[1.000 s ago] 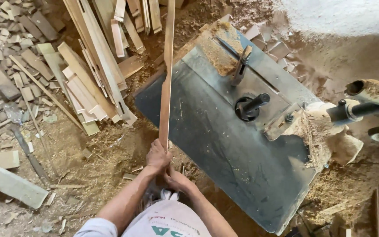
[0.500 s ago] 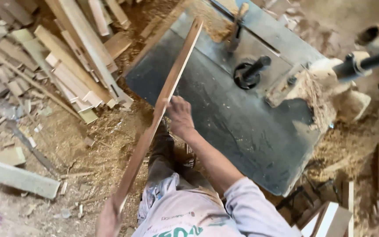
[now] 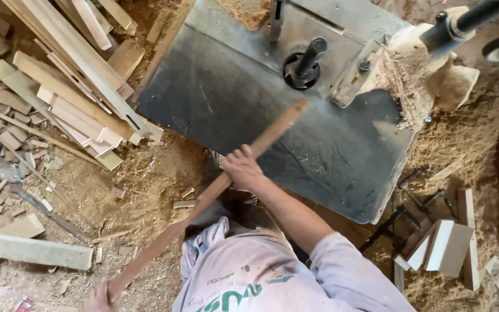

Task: The person adjusts a woodworking machine by hand and with a wrench. They loosen and tighten bolts on the machine's fence, reposition the fence, and then secure it again. The person also uses a small wooden block to assist with the adjustment.

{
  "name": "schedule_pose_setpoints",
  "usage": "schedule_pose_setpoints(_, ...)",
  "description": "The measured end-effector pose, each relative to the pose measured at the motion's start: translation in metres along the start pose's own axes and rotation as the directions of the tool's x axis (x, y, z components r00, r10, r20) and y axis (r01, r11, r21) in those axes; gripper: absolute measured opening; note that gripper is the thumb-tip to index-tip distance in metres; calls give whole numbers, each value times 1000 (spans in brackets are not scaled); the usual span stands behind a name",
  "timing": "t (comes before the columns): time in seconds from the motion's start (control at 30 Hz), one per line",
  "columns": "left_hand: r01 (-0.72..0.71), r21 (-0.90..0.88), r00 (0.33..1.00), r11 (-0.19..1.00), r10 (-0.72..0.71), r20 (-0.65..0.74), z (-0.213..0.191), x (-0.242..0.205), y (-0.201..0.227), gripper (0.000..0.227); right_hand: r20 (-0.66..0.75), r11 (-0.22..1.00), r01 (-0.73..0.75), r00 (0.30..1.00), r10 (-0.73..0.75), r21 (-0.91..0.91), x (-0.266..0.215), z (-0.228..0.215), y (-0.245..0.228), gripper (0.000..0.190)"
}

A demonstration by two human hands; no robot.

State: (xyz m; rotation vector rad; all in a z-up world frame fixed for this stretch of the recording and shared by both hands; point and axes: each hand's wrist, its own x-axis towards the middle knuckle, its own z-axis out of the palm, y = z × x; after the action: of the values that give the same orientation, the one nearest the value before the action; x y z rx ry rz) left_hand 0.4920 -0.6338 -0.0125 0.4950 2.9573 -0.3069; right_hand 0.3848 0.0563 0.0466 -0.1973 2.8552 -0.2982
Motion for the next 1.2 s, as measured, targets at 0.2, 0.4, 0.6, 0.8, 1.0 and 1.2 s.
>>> schedule_pose_setpoints(0.2,-170,125,981,978,179,-68,-38,239,75,61,87,915,-401,914,396,47,-102,-8,61,71)
schedule_pose_setpoints(0.4,-435,-81,880,897,405,-246,-146,446,233,55,-45,584,-794,586,809,171,-205,20,125,78)
schedule_pose_setpoints(0.6,-595,-224,744,772,424,-517,-215,556,390,70,-371,518,-795,399,839,316,-241,23,151,80)
schedule_pose_setpoints(0.8,-533,-319,846,783,502,-181,-259,625,488,97,-336,323,-903,222,915,285,-203,-5,193,82)
schedule_pose_setpoints(1.0,-578,-265,813,772,519,-262,-255,703,555,96,-469,377,-889,225,854,259,-164,-29,242,86)
schedule_pose_setpoints(1.2,-513,-278,858,812,473,-200,-269,750,622,96,-618,434,-878,230,752,201,-138,-46,284,82)
